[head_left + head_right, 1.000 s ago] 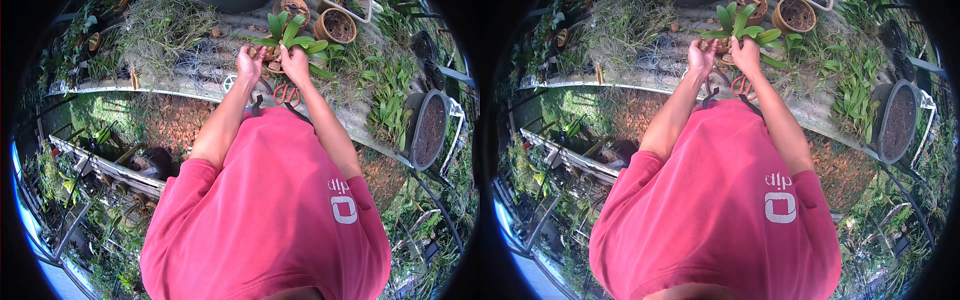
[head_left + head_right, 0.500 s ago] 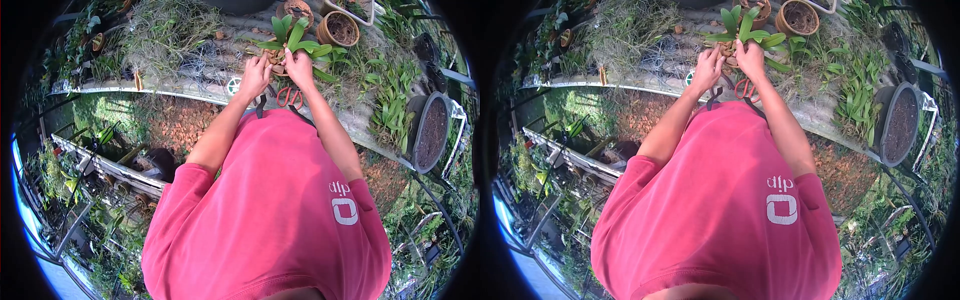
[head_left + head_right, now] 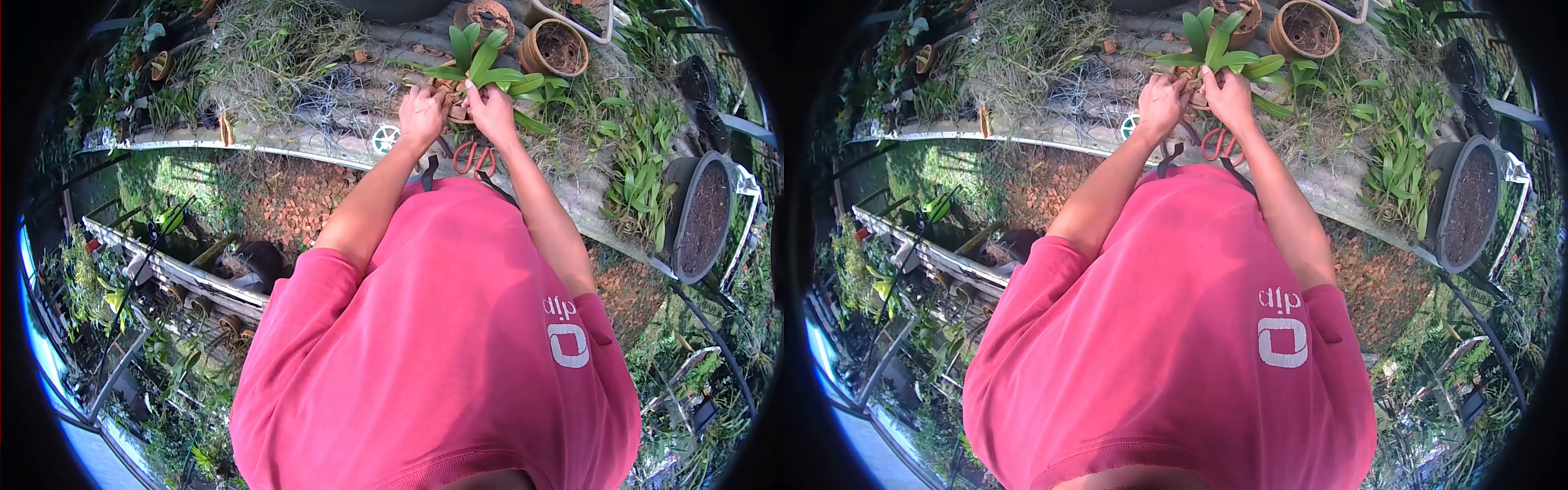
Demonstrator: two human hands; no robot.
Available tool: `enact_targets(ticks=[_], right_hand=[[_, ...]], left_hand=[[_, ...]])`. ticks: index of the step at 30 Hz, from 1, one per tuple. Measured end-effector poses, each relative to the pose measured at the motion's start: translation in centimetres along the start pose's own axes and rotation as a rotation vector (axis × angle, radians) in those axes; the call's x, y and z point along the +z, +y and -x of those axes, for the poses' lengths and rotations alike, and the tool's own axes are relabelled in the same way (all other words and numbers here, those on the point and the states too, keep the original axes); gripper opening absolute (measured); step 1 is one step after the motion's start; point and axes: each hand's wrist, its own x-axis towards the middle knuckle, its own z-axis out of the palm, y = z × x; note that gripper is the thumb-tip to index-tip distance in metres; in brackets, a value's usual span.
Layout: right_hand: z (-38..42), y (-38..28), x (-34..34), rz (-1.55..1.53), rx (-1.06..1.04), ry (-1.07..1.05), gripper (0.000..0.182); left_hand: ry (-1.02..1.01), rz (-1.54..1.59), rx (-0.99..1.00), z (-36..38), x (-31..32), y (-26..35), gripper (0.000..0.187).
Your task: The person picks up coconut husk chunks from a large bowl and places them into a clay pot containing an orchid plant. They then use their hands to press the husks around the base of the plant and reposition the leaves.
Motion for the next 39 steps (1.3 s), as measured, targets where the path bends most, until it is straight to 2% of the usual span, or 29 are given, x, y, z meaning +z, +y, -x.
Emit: enact_targets(ticks=[2, 5, 8, 11, 12, 15, 16, 19, 23, 24, 26, 27, 29, 31, 32, 34, 36, 38, 39], right_hand=[[0.0, 0.2, -0.2, 0.009, -0.008, -0.037, 0.031], [0.4, 0.2, -0.6, 0.01, -0.001, -0.081, 0.028], [0.9, -0.5, -1.1, -0.074, 0.011, -0.082, 0.026], [1.0, -0.8, -1.9, -0.084, 0.021, -0.092, 0.026], [0.9, -0.7, -2.0, -0.107, 0.022, -0.106, 0.027], [0.7, -0.8, -2.5, -0.072, 0.018, -0.156, 0.032], [0.9, -1.1, -2.8, -0.036, 0.003, -0.168, 0.033], [2.5, -2.1, -4.4, 0.122, -0.041, -0.229, 0.036], [6.1, -4.7, -7.5, 0.302, -0.027, -0.3, 0.036], [7.1, -6.0, -7.7, 0.158, -0.052, -0.174, 0.025], [7.5, -3.3, -8.8, 0.111, -0.053, 0.0, 0.023], [7.9, -2.6, -9.3, 0.087, -0.052, 0.088, 0.022], [8.1, -1.2, -10.2, 0.155, -0.003, 0.31, 0.031], [7.5, 2.6, -10.9, 0.249, -0.022, 0.486, 0.037], [7.3, 5.2, -11.1, 0.404, -0.001, 0.406, 0.049], [7.1, 6.1, -10.4, 0.38, 0.015, 0.211, 0.06], [6.7, 5.7, -9.6, 0.233, 0.07, 0.032, 0.075], [5.7, 6.6, -8.8, 0.326, -0.047, 0.036, 0.076], [5.1, 6.4, -8.3, 0.373, -0.11, 0.035, 0.077]], left_hand=[[-0.017, 0.018, 0.01, -0.4, 0.5, -0.4, 0.022], [-0.176, -0.029, -0.024, -1.0, -1.0, -0.2, 0.027], [-0.099, 0.269, -0.174, -0.4, -3.8, 0.1, 0.022], [-0.107, 0.46, -0.346, -0.1, -4.8, -1.3, 0.023], [-0.057, 0.581, -0.282, 0.5, -4.3, -1.6, 0.026], [-0.015, 0.466, -0.053, 1.7, -3.7, -1.6, 0.028], [-0.122, 0.489, -0.192, 1.9, -4.1, -1.1, 0.027], [-0.192, 0.843, -0.527, 2.4, -3.2, -0.8, 0.03], [-0.055, 0.841, -0.497, 2.6, -1.9, -1.6, 0.034], [-0.007, 0.802, -0.456, 2.6, -2.4, -1.2, 0.035], [0.104, 0.716, -0.32, 2.1, -0.9, -2.6, 0.032], [0.064, 0.746, -0.366, 1.9, -1.4, -2.4, 0.032], [-0.019, 0.801, -0.458, 1.0, -2.5, -1.8, 0.031], [-0.09, 0.71, -0.459, 0.9, -3.6, -0.8, 0.03], [-0.135, 0.692, -0.439, 1.0, -3.9, -0.4, 0.031], [-0.197, 0.642, -0.354, 1.1, -3.8, 0.0, 0.03], [-0.261, 0.711, -0.4, 0.4, -3.5, 0.9, 0.028], [-0.342, 0.736, -0.511, -0.2, -3.5, 2.3, 0.028], [-0.296, 0.607, -0.408, -0.4, -3.3, 2.9, 0.028]])
